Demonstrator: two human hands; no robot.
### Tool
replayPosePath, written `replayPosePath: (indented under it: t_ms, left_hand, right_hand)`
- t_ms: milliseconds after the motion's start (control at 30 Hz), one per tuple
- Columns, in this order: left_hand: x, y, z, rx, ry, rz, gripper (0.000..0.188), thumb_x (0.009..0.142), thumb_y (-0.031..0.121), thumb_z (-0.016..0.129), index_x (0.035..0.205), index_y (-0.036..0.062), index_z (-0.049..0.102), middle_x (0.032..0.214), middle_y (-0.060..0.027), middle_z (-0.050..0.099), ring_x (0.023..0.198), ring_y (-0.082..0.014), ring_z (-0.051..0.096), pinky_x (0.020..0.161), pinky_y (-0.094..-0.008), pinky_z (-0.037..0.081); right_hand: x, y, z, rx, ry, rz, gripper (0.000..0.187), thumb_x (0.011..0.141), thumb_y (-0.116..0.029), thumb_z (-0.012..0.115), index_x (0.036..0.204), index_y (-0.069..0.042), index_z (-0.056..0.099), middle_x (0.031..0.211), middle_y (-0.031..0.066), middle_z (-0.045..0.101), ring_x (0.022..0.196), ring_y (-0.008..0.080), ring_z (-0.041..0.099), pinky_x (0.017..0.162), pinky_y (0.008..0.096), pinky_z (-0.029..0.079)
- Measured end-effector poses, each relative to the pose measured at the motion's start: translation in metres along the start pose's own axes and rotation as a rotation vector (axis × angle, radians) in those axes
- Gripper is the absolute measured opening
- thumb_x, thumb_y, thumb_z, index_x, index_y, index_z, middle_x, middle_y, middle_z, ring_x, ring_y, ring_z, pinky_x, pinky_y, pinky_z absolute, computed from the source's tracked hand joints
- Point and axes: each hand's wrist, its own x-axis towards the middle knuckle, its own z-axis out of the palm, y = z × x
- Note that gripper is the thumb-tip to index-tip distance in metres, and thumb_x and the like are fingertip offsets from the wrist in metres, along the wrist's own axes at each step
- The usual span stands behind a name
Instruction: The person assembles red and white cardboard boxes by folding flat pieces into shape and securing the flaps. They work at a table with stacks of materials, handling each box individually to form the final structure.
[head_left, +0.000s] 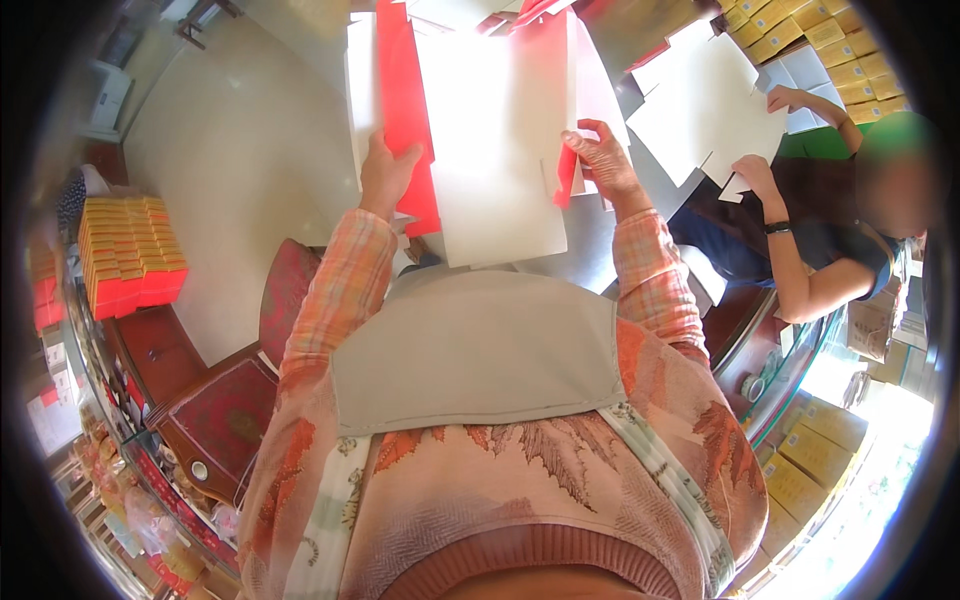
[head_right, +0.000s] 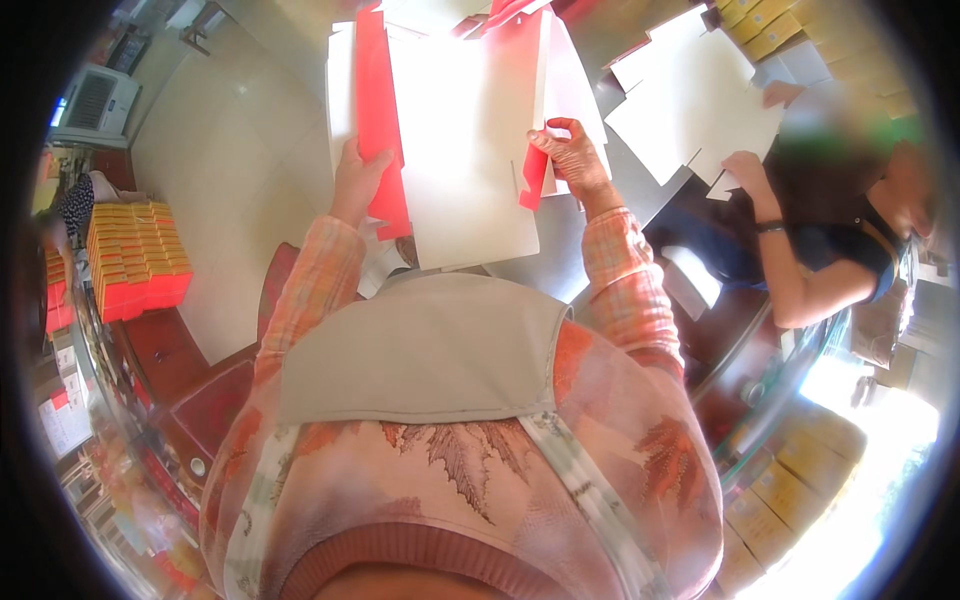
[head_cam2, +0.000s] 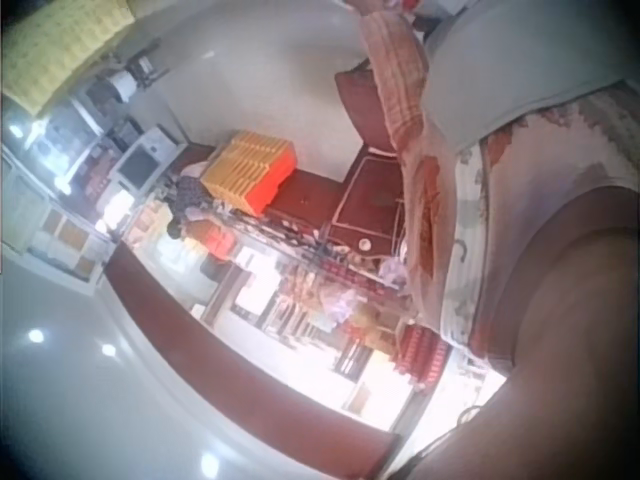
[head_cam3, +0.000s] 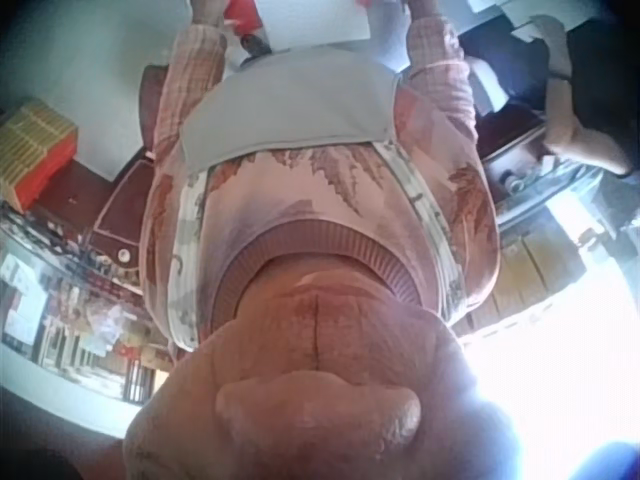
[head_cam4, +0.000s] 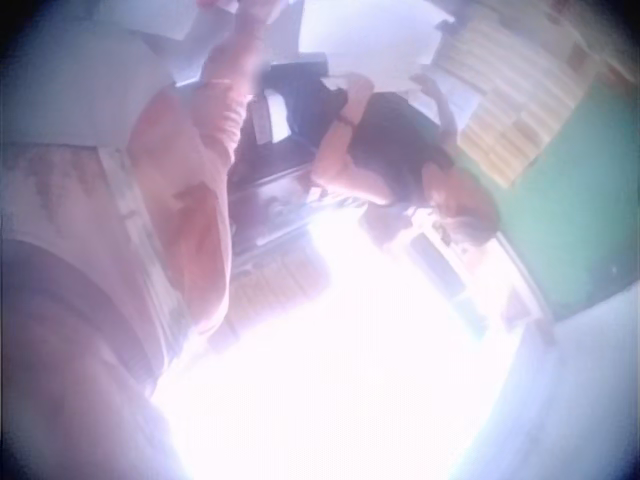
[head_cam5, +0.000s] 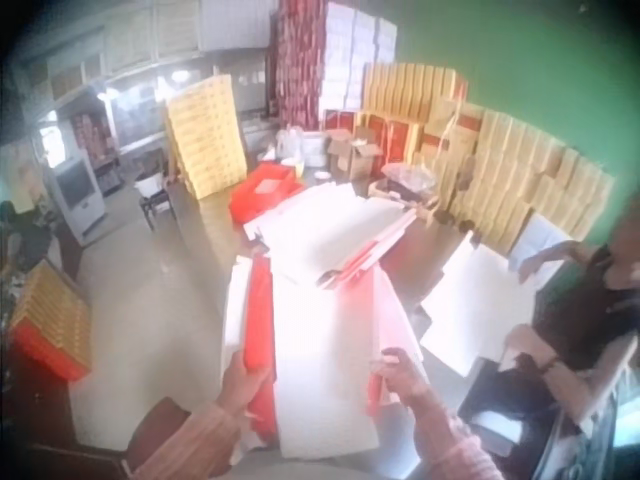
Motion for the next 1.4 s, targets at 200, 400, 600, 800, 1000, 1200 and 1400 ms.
replayPosePath:
  t_ms: [200,400,600,800,1000,1200,1400]
  left_hand:
    - [0.002,0.010,-0.014,-0.207,-0.070,-0.057,0.066,0.092,0.021,0.078,0.149,0.0004,0.051,0.133,-0.0160,0.070,0.114,-0.0271,0.071,0.097,-0.0404,0.057]
    - [-0.038,0.000,-0.029,-0.407,-0.180,0.056,0.060,0.094,0.014,0.076,0.147,0.0005,0.051,0.130,-0.0140,0.071,0.113,-0.0224,0.070,0.095,-0.0381,0.058]
    - [-0.065,-0.005,-0.027,-0.214,-0.163,0.089,0.059,0.096,0.015,0.075,0.147,-0.0003,0.050,0.130,-0.0138,0.071,0.116,-0.0212,0.069,0.099,-0.0373,0.056]
    - [-0.082,-0.011,-0.042,-0.295,-0.251,0.145,0.065,0.095,0.017,0.075,0.152,0.0025,0.047,0.133,-0.0171,0.071,0.118,-0.0240,0.070,0.099,-0.0381,0.056]
    - [-0.119,-0.003,-0.062,-0.090,-0.090,0.299,0.068,0.098,0.015,0.067,0.160,0.0088,0.040,0.130,-0.0250,0.071,0.102,-0.0372,0.075,0.089,-0.0444,0.059]
    - [-0.123,-0.004,-0.058,0.275,-0.301,0.419,0.033,0.098,0.009,0.060,0.130,0.0098,0.065,0.104,-0.0221,0.075,0.089,-0.0411,0.072,0.078,-0.0477,0.057]
    - [-0.116,0.043,-0.081,-0.087,-0.766,0.236,0.044,0.093,0.002,0.055,0.137,0.0051,0.061,0.133,-0.0163,0.069,0.123,-0.0271,0.066,0.102,-0.0377,0.051]
  right_hand:
    - [-0.003,0.005,0.041,0.047,0.115,0.006,0.052,0.088,-0.011,0.089,0.127,0.004,0.058,0.108,0.0137,0.072,0.085,0.0224,0.073,0.071,0.0363,0.065]
    - [-0.061,0.040,0.025,0.167,0.046,0.061,0.036,0.094,-0.008,0.081,0.121,-0.001,0.059,0.104,0.0107,0.072,0.086,0.0196,0.072,0.071,0.0353,0.064]
    - [-0.107,0.047,0.030,0.054,0.042,0.087,0.037,0.095,-0.017,0.080,0.124,-0.001,0.064,0.113,0.0082,0.072,0.097,0.0183,0.072,0.082,0.0325,0.061]
    - [-0.099,0.036,0.032,0.130,0.041,0.077,0.045,0.098,-0.025,0.080,0.131,-0.001,0.063,0.113,0.0088,0.074,0.098,0.0188,0.073,0.087,0.0351,0.061]
    - [-0.139,0.035,0.082,-0.780,0.320,-0.100,0.058,0.087,-0.018,0.078,0.137,0.001,0.055,0.102,0.0238,0.075,0.096,0.0386,0.074,0.085,0.0462,0.058]
    - [-0.172,0.011,0.130,-0.874,0.448,-0.204,0.070,0.088,-0.002,0.064,0.153,-0.022,0.047,0.098,0.0267,0.075,0.087,0.0462,0.073,0.080,0.0496,0.059]
    - [-0.127,0.040,0.070,-1.054,0.069,-0.083,0.042,0.092,-0.006,0.058,0.129,-0.017,0.075,0.112,0.0221,0.076,0.095,0.0417,0.074,0.086,0.0470,0.060]
